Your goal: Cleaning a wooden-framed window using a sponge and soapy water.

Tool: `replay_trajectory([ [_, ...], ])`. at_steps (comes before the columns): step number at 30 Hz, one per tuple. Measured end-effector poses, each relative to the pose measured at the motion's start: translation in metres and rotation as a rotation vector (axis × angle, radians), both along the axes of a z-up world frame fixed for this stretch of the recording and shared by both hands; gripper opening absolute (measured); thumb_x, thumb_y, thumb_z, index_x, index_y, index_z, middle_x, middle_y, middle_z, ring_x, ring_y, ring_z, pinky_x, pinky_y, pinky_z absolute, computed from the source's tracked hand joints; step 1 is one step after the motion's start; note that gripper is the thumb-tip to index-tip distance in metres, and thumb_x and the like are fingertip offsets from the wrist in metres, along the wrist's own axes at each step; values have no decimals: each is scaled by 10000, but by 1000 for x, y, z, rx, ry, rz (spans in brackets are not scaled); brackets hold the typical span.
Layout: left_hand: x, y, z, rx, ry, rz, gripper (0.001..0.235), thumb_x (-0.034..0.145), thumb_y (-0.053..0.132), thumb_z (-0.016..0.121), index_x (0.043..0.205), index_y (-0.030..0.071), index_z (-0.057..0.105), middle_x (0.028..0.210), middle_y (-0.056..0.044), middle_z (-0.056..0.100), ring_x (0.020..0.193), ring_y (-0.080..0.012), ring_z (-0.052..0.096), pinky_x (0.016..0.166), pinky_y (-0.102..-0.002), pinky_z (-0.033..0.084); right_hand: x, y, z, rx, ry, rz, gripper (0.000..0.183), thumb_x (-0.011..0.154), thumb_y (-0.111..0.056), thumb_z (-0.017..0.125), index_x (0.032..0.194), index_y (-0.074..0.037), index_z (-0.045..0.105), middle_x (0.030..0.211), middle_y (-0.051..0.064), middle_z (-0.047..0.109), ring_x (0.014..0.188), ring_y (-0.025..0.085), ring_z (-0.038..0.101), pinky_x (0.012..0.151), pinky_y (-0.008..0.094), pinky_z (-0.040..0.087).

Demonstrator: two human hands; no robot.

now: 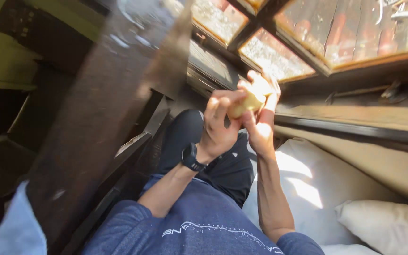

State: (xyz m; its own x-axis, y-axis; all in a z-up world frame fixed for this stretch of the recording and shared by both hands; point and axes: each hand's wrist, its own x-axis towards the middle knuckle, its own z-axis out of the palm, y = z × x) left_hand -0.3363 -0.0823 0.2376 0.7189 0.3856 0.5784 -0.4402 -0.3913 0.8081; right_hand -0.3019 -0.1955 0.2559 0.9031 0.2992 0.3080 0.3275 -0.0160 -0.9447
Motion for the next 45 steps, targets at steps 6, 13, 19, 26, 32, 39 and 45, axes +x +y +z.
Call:
replay_trajectory([
  [6,-55,54,154,-189,285,-225,565,833,-10,733,1365,86,569,1243,-134,613,1122,-363,651,958,-432,545,-26,38,120,-4,383,13,704,962,-150,682,1549,-47,306,1234,129,591,1081,181,601,907,334,541],
  [13,-126,110,331,-208,399,-144,347,966,42,578,1311,19,558,1226,-196,632,1145,-403,620,932,-431,542,-73,103,289,-57,389,157,740,903,156,537,1563,-17,249,1343,288,618,1118,276,692,877,322,602],
  [19,-183,146,390,-104,406,129,252,992,58,561,1232,98,627,1134,-81,663,1006,-327,664,872,-407,548,-88,108,353,-215,315,110,620,910,167,514,1486,14,341,1304,250,615,1102,272,669,772,288,580],
  [26,-227,152,457,-77,332,360,236,990,8,540,1192,64,647,1091,-92,655,976,-336,674,872,-416,545,-129,113,427,-196,396,257,522,999,86,376,1518,39,339,1262,312,616,1008,309,697,664,296,606],
  [32,-273,184,481,-17,235,606,233,990,-10,513,1128,58,688,1005,-89,680,919,-307,659,838,-404,531,-136,144,473,-308,177,299,421,1048,77,456,1465,46,412,1099,259,687,914,271,714,734,308,577],
  [39,-369,296,472,88,469,1100,152,1033,55,512,1008,87,658,929,-39,658,851,-278,618,809,-381,493,-124,252,441,-416,-91,255,274,1166,-249,456,1227,-21,596,935,141,640,783,199,598,703,322,502],
  [45,-420,358,405,17,578,1388,133,1023,54,527,986,110,642,846,-6,626,759,-243,586,741,-346,495,-123,376,456,-455,-272,363,166,1115,-123,578,1242,-16,583,1029,185,615,918,315,637,854,472,514],
])
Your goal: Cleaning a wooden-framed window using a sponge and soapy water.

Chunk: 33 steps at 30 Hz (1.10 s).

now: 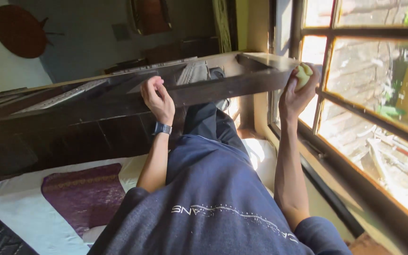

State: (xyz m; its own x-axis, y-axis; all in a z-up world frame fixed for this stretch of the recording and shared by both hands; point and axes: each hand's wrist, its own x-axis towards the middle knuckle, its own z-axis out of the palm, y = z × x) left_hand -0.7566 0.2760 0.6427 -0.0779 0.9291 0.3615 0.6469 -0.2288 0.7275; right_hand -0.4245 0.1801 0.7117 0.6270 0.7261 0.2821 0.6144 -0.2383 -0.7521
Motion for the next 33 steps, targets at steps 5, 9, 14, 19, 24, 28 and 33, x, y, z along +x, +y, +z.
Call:
replay_trajectory([
  [5,-1,30,-28,36,44,84,158,1021,72,513,939,109,643,763,-4,592,681,-222,538,699,-340,475,14,56,-48,-100,-72,97,311,1053,1,688,1322,12,534,1066,248,630,971,423,680,911,589,529],
  [9,4,46,-31,19,128,59,150,997,76,535,911,111,653,756,-19,582,697,-253,571,701,-356,494,22,80,-66,-235,-125,11,394,1027,-119,757,1352,-124,534,1089,228,675,989,484,709,877,613,553],
  [14,25,56,-20,17,177,22,144,991,70,540,908,100,654,773,-46,580,707,-278,590,705,-364,512,43,86,-87,-351,-191,-108,360,1035,-293,715,1352,-239,552,1034,171,734,931,433,744,824,539,592],
  [19,43,55,-29,6,247,16,120,970,60,563,908,106,655,781,-44,577,703,-275,585,714,-374,515,58,93,-73,-281,-156,-83,352,1029,-233,711,1339,-148,566,1040,166,735,931,358,762,844,482,611],
  [24,64,53,-11,-12,258,5,129,968,41,552,889,95,638,762,-56,568,692,-295,589,703,-387,511,78,85,-82,-323,-140,-85,405,1019,-249,716,1370,-140,545,1044,181,723,935,389,751,847,538,600],
  [28,74,44,-16,-6,298,59,141,951,34,564,879,118,650,755,-41,577,702,-291,607,711,-377,518,90,77,-77,-354,-90,-101,398,1047,-307,662,1393,-176,516,1027,195,723,935,444,745,817,574,593],
  [33,96,31,-4,-17,288,40,131,928,19,568,869,112,639,741,-51,574,692,-308,608,699,-394,512,107,65,-76,-349,-70,-87,391,1070,-333,588,1419,-181,498,1076,210,714,982,461,723,843,585,580],
])
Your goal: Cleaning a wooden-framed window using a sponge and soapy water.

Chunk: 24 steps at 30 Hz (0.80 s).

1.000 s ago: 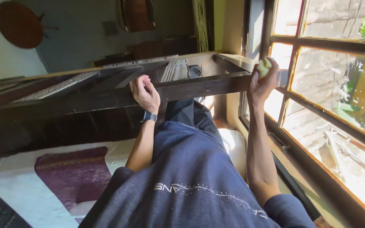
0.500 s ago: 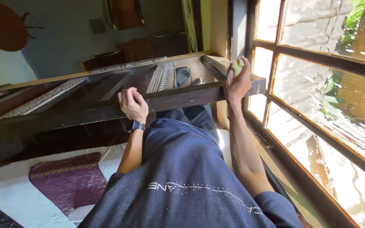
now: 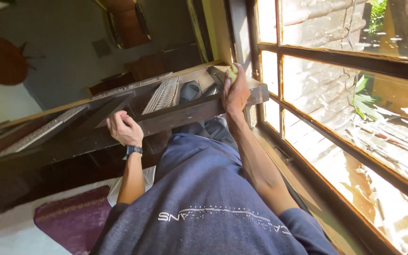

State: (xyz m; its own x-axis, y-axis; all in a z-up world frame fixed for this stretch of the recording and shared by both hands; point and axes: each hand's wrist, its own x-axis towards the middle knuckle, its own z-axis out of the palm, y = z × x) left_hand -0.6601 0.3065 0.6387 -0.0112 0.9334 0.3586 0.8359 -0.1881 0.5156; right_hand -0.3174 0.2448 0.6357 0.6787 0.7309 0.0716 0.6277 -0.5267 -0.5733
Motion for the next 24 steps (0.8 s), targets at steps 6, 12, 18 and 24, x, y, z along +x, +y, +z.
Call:
replay_trajectory([
  [6,24,-11,2,-6,60,17,143,928,26,594,862,142,644,776,-33,599,744,-301,634,735,-381,516,27,-11,0,31,45,24,379,1099,-317,526,1431,-138,493,1037,191,699,934,415,732,807,525,597],
  [12,48,-13,14,-58,66,-42,139,912,6,579,854,124,624,772,-66,589,739,-335,628,735,-415,510,49,-6,31,33,24,27,427,1080,-328,556,1455,-143,468,1067,160,665,974,392,719,816,499,602],
  [18,57,-13,5,-69,87,-42,135,910,48,572,853,153,635,781,-41,581,745,-307,626,750,-398,512,59,-6,25,89,-22,-7,480,1031,-318,652,1443,-126,499,1084,151,650,1010,379,705,837,467,591],
  [24,62,-9,12,-113,86,-90,151,940,54,533,868,151,623,782,-22,577,754,-303,627,770,-395,510,62,-6,20,95,-8,-19,473,1052,-295,618,1459,-95,484,1095,188,642,1025,408,689,842,486,586],
])
